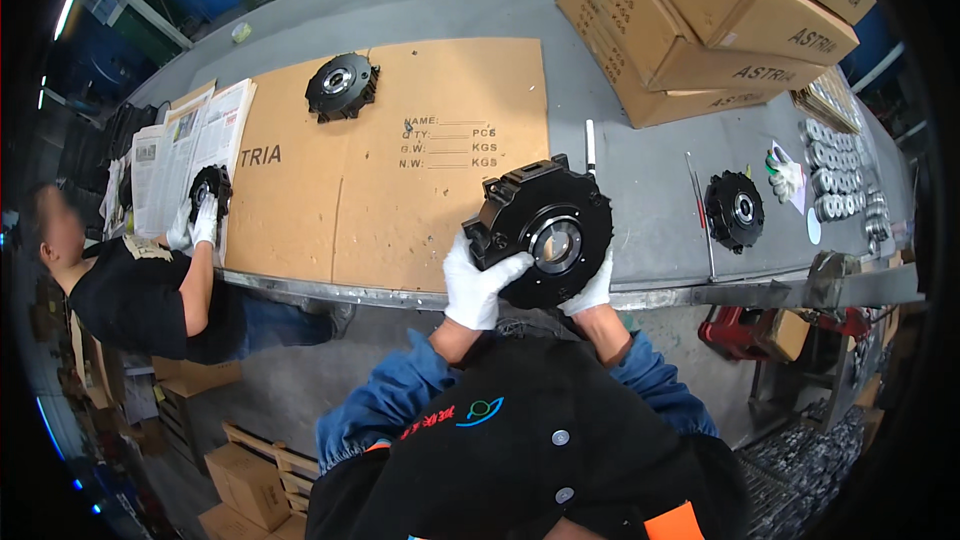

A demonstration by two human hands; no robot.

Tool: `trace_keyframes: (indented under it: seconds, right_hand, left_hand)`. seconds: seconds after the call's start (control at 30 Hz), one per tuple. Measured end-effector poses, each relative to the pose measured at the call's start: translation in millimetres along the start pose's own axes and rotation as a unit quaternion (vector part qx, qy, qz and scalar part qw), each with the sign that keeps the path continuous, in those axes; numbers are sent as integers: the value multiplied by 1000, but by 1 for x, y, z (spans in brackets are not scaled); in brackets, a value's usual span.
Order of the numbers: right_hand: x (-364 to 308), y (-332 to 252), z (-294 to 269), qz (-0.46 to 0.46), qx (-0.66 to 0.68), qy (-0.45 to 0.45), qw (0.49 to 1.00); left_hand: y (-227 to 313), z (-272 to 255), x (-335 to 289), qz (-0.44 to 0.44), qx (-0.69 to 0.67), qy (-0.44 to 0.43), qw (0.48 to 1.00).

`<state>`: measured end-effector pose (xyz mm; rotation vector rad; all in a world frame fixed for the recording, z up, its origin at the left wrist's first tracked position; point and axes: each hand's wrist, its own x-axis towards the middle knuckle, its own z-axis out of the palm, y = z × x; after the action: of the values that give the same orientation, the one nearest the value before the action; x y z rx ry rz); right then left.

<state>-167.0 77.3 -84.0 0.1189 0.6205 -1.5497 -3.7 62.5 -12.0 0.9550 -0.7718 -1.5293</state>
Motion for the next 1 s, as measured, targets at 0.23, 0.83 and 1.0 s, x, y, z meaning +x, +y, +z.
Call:
trace_keyframes:
  seconds: [0.23,0.83,1.0]
  right_hand:
    - [20,-45,-44,-215,-795,149,547]
    - [28,-58,-75,-165,-822,205,504]
    - [5,-85,-1,-172,-849,149,477]
  left_hand:
    - [36,-45,50,22,277,-105,955]
    - [-26,8,221,-204,538,-510,640]
    - [-66,20,242,-156,649,-498,554]
